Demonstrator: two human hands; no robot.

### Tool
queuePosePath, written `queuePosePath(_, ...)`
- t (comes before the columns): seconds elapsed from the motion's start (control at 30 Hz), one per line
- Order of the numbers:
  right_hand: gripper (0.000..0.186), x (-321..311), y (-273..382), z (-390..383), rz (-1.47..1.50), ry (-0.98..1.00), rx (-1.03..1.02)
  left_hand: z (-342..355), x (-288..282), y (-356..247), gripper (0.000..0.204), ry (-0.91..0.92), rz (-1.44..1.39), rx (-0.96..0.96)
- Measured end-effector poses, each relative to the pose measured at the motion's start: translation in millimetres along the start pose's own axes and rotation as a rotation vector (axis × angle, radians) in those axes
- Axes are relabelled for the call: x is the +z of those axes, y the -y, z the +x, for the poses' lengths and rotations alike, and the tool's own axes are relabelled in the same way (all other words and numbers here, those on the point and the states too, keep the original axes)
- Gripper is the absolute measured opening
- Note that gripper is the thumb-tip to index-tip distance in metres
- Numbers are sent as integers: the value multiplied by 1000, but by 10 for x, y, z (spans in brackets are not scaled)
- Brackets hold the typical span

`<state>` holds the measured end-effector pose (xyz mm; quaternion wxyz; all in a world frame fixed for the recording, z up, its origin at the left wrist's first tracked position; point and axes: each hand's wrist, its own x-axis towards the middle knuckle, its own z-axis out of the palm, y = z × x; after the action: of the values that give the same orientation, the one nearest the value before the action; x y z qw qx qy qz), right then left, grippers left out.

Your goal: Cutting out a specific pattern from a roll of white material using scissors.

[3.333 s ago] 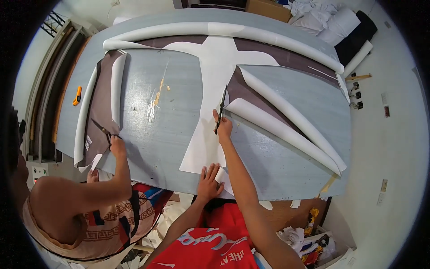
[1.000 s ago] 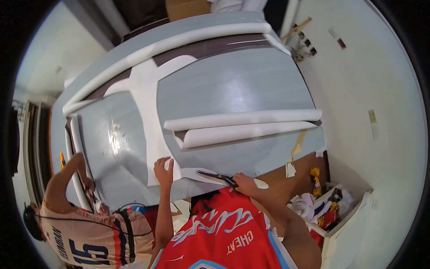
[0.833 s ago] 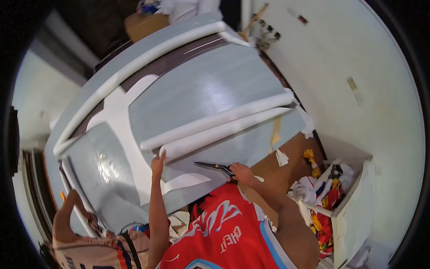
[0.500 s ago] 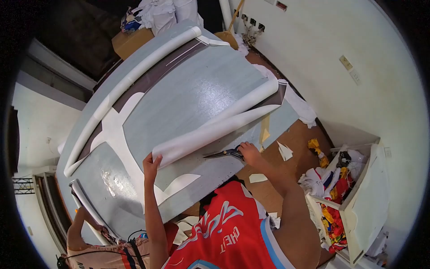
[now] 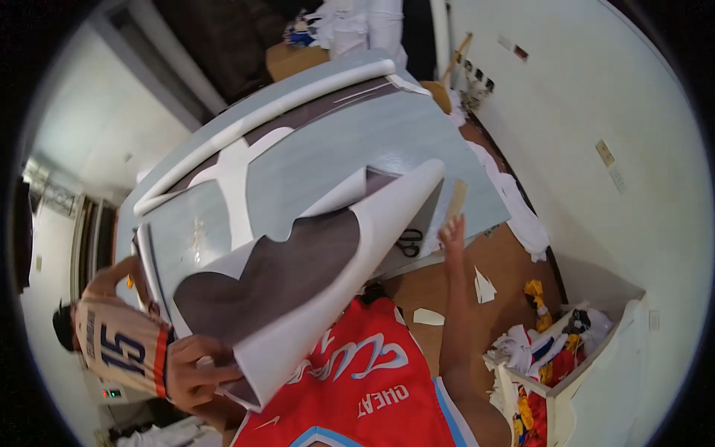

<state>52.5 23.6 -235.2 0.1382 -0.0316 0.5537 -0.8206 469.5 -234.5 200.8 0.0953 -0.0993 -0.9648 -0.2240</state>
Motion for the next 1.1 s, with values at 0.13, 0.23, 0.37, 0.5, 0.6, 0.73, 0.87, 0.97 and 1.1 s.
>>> queuePosePath(0.13, 112, 419, 976, -666, -342, 492, -145, -885, -192, -960, 37, -59, 86, 32)
queuePosePath(0.23, 107, 887, 1739, -1509, -548, 1056, -377, -1511, -201, -1195, 24, -141, 107, 51)
queuePosePath(0.37, 83, 1199, 1954, -2646, -413, 1441, -559, -2162, -242, -1769, 12, -270, 417, -30)
queuePosePath(0.5, 45, 614, 1903, -3344, -531, 1668, -24, -2467, -178, -2131, 19, -601, 201, -253)
queuePosePath(0.6, 31, 108, 2139, -3718, -623, 1393, 38, -2822, -305, -2257, 24, -487, 167, -329)
queuePosePath(0.73, 20, -476, 2642, -4352, -608, 1087, 86, -2529, -83, -2526, 49, -186, 183, -116)
queuePosePath(0.87, 17, -1217, 3053, -4833, -728, 964, -107, -1913, 400, -2339, 52, 344, -477, 85)
queuePosePath(0.97, 15, -1709, 3375, -5196, -837, 666, -43, -1481, 957, -2620, 44, 622, -534, 8)
queuePosePath(1.1, 15, -2188, 3769, -5634, -857, 516, -31, -1065, 1649, -3024, 58, 723, -402, -70)
